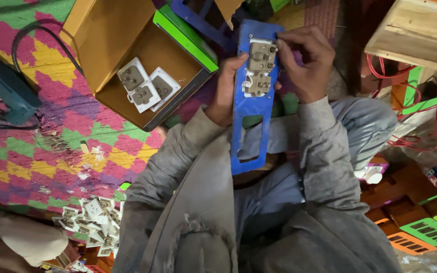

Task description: The person assembles electrical switch plates by inserting white switch modules into blue frames and securing them with screws. The person repeatedly flips the plates to align and fasten components, handling multiple switch units one at a time.

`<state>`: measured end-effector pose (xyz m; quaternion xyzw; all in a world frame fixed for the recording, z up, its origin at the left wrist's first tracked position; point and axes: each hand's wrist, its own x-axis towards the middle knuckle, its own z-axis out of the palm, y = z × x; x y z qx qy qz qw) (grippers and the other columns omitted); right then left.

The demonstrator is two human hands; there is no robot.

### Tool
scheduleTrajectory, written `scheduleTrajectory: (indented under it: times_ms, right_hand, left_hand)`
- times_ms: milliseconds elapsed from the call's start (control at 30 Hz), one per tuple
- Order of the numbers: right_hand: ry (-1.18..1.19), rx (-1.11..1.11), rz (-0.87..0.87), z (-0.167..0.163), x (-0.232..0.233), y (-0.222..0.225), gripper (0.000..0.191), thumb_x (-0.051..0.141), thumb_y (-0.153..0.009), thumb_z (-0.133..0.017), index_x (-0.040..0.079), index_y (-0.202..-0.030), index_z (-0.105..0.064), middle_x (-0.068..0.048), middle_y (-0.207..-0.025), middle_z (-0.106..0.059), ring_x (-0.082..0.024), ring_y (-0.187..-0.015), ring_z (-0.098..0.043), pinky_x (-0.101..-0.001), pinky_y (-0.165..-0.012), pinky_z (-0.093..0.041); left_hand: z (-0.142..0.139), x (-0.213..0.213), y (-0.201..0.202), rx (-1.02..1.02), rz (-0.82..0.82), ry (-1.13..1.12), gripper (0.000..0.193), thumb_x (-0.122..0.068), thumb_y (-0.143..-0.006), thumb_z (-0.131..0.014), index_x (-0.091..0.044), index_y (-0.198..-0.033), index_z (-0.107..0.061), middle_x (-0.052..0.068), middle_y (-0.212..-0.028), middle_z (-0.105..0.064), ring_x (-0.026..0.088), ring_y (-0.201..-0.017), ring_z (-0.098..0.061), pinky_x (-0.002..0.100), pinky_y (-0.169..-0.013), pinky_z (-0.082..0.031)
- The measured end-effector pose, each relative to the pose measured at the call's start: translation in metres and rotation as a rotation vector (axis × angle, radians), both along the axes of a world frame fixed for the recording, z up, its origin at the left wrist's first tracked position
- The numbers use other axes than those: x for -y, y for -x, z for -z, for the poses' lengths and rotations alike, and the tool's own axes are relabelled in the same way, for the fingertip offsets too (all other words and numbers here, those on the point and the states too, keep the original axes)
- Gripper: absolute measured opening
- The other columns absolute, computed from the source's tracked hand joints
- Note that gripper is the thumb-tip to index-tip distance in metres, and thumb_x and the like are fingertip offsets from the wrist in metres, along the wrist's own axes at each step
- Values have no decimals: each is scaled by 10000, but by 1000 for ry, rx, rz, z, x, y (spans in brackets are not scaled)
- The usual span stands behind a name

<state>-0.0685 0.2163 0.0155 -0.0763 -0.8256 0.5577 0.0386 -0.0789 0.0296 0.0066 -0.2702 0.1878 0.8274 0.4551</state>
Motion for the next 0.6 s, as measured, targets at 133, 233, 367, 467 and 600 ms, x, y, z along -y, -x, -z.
scheduleTrajectory:
  times_ms: [133, 233, 367, 467, 600]
  right_hand:
    - [81, 18, 22, 2, 1, -1, 138, -16, -1012, -796, -4, -1143, -753, -99, -1055, -660, -165, -954, -655, -284, -828, -539]
    - [77, 48, 43, 8, 0, -5, 140, -4, -999, -809, -4, -1131, -763, -87, -1042, -657, -151, -924, -638, -270, -808, -518]
    - [87, 39, 88, 18, 2, -7, 109, -6, -1007, -837, -21, -1038, -734, -54, -1007, -641, -151, -953, -615, -267, -856, -483]
    - [333, 98, 169, 22, 6, -8, 158, 14, -1004, -818, -5, -995, -662, -25, -1005, -607, -132, -964, -590, -254, -870, -477]
    - [450, 124, 201, 19, 8, -6, 150, 37, -989, -794, 4, -1022, -652, -18, -1062, -594, -127, -1002, -596, -259, -919, -482]
  left_hand:
    - [-4, 1, -1, -22, 13, 19, 621, -518, -1026, -413, 1, -1306, -605, 158, -1069, -705, 296, -943, -728, 401, -773, -601]
    - [-2, 1, -1, -11, 3, 10, 622, -513, -1024, -413, 7, -1310, -599, 161, -1083, -704, 310, -943, -728, 406, -775, -599]
    - [2, 1, -1, 1, 24, 12, 631, -514, -1015, -406, 16, -1304, -589, 173, -1080, -702, 325, -940, -729, 418, -769, -602]
    - [3, 1, -2, -50, 44, 19, 661, -525, -1020, -396, 38, -1302, -597, 216, -1083, -712, 326, -951, -730, 419, -790, -606]
    - [3, 0, -2, -39, 36, -11, 670, -518, -1012, -398, 53, -1299, -597, 239, -1084, -712, 351, -936, -740, 430, -808, -612]
